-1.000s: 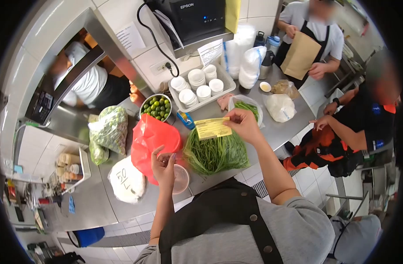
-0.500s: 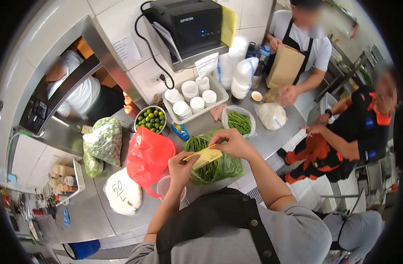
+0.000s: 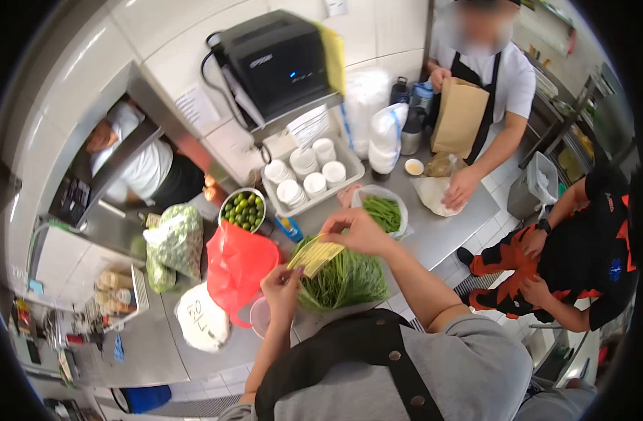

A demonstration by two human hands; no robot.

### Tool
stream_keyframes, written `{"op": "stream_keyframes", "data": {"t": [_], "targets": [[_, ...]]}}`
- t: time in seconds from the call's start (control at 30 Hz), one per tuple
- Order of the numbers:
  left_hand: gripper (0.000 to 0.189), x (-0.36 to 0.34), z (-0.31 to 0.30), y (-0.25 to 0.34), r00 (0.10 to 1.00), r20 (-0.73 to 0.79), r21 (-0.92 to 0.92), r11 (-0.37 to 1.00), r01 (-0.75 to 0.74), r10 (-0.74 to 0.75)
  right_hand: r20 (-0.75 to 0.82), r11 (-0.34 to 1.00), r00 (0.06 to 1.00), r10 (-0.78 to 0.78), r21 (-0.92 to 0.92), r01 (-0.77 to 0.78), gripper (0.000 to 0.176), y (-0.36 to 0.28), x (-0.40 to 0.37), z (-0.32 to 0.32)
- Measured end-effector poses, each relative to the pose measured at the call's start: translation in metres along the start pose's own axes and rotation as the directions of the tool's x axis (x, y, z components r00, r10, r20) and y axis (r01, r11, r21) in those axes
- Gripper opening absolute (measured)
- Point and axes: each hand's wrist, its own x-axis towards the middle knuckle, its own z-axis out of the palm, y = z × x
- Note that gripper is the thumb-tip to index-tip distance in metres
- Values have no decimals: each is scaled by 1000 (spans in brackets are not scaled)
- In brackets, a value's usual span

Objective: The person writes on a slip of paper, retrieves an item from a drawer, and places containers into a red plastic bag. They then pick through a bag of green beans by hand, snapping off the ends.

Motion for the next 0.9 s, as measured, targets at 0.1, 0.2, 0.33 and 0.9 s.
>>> {"op": "stream_keyframes", "data": {"t": [0.1, 0.2, 0.33, 0.9], "targets": [[14, -5, 8, -9, 999, -15, -80, 996, 37, -38, 18, 999, 999, -44, -29, 44, 8, -3, 4, -3], [12, -4, 19, -22, 998, -7, -182, 982, 53, -56, 17, 1000, 999, -28, -3, 28, 9, 0, 6, -5], [9, 10, 22, -28, 1000, -29, -216, 976, 3, -9, 23, 1000, 1000, 8, -26, -7, 9, 5, 7, -17], [10, 38, 2, -37, 996, -32, -22, 997, 80, -81, -325, 902, 886, -332, -386, 196, 17, -23, 45, -74]]}}
